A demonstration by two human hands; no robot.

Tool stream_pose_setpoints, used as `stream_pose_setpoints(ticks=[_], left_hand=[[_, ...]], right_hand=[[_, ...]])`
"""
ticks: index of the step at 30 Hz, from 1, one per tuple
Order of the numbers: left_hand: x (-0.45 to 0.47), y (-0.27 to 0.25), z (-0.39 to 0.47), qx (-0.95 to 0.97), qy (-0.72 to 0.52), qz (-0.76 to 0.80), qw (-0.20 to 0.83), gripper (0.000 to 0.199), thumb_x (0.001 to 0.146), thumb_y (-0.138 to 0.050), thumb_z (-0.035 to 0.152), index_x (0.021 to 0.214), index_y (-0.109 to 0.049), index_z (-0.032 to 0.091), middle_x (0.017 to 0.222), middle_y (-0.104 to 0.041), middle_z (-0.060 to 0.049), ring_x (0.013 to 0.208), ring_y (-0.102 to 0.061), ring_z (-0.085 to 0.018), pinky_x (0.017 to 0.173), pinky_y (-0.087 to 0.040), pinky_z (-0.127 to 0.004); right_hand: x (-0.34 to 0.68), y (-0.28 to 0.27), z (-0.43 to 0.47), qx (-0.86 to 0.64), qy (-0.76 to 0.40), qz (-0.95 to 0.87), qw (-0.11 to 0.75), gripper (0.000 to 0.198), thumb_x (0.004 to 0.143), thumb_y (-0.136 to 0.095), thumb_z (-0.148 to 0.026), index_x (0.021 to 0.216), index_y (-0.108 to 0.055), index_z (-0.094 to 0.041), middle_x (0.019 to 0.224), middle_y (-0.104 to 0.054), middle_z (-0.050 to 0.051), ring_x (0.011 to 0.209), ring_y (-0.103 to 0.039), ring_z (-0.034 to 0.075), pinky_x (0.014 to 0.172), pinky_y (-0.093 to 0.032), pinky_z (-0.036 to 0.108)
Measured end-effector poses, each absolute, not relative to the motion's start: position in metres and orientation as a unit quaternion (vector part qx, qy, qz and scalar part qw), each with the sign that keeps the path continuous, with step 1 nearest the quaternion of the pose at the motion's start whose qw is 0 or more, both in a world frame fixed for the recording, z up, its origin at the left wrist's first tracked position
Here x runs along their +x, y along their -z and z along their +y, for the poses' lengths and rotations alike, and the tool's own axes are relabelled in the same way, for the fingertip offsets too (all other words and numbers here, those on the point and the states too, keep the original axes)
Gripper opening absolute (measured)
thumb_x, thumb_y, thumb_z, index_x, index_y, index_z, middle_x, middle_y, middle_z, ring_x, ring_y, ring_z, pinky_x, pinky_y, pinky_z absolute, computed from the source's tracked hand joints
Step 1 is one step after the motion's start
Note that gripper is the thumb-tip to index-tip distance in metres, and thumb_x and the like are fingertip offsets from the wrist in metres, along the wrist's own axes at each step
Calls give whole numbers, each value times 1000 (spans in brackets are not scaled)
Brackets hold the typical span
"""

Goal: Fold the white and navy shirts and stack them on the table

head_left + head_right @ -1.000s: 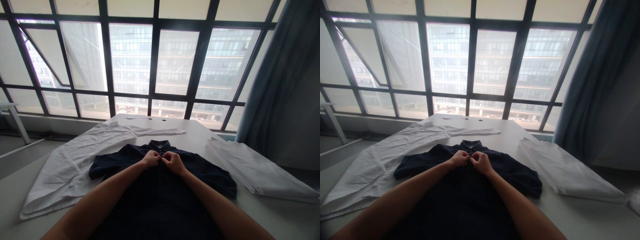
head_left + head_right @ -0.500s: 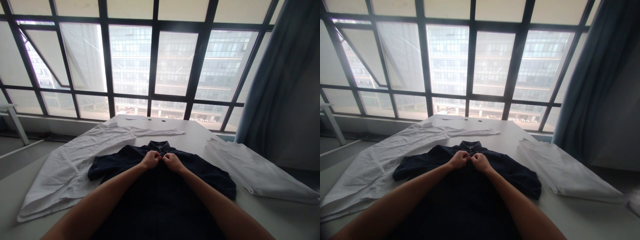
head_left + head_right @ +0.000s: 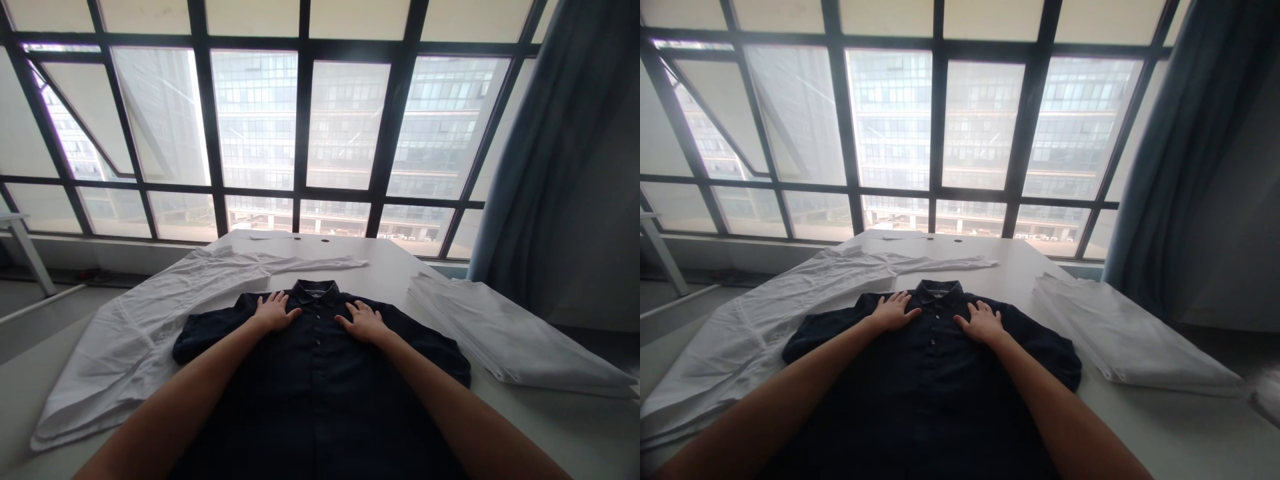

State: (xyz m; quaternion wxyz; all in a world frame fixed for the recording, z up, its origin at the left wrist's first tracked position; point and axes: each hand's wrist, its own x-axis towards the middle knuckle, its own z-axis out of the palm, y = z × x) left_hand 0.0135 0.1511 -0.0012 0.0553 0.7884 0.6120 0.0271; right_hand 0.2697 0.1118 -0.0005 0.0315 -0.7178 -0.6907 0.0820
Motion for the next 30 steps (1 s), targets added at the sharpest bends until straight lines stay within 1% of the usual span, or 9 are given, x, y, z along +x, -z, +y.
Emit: stream_pose_setpoints(ticks=[2,4,8,14,18,23,25,28,30], left_hand=[[9,1,160,795,-7,603,67,82,93,-23,71,156,-29,19,165,-15,-11,152,-11,-34,118,-10,-63],[8,0,171,795,2,602,76,82,94,-19,71,157,-27,19,165,-11,-10,152,-9,-33,117,-10,-64],[10,1,201,794,13,601,90,82,94,-15,70,158,-22,20,165,-7,-7,153,-5,-31,118,-9,-63],[6,12,245,800,-6,597,63,83,93,-16,71,159,-21,21,165,-8,-5,153,-5,-29,120,-6,-60],[9,16,255,801,-17,596,54,81,94,-15,69,159,-22,20,165,-10,-5,153,-6,-27,120,-7,-58],[-5,9,244,811,-31,582,53,72,99,-16,58,158,-23,17,165,-13,-8,153,-11,-25,121,-12,-51],[-28,5,237,810,-47,583,34,69,100,-20,55,157,-27,17,164,-20,-9,152,-17,-26,121,-14,-50],[-78,2,223,791,-45,610,-3,64,99,-27,54,150,-41,19,158,-36,-11,148,-28,-29,119,-19,-50],[-110,0,213,777,-37,627,-31,60,97,-33,53,144,-50,19,154,-44,-12,144,-37,-30,116,-26,-46]], right_hand=[[274,5,120,-714,-99,-693,8,78,98,-30,-65,159,-23,-16,164,-13,15,151,-10,32,117,-10,61],[277,7,130,-710,-105,-697,0,80,98,-26,-67,160,-18,-17,165,-9,14,152,-5,30,118,-6,61],[283,8,155,-698,-108,-708,5,81,98,-24,-69,160,-17,-18,165,-8,12,152,-3,28,119,-3,59],[291,14,198,-694,-93,-714,30,78,98,-26,-67,159,-20,-18,165,-11,11,152,-6,26,120,-4,57],[288,16,204,-687,-64,-721,65,73,100,-30,-62,156,-30,-16,163,-21,13,151,-14,27,119,-11,54],[297,9,172,-668,69,-731,121,51,103,-33,-44,141,-52,-14,146,-49,17,137,-41,28,116,-19,46],[318,9,154,-698,82,-703,107,46,103,-36,-41,134,-57,-16,141,-54,16,130,-48,29,113,-25,47],[361,11,129,-770,60,-631,68,43,103,-35,-38,127,-61,-14,134,-57,18,122,-54,31,104,-35,46],[386,11,116,-801,43,-592,78,42,104,-33,-35,123,-62,-11,130,-59,20,119,-56,32,99,-40,44]])
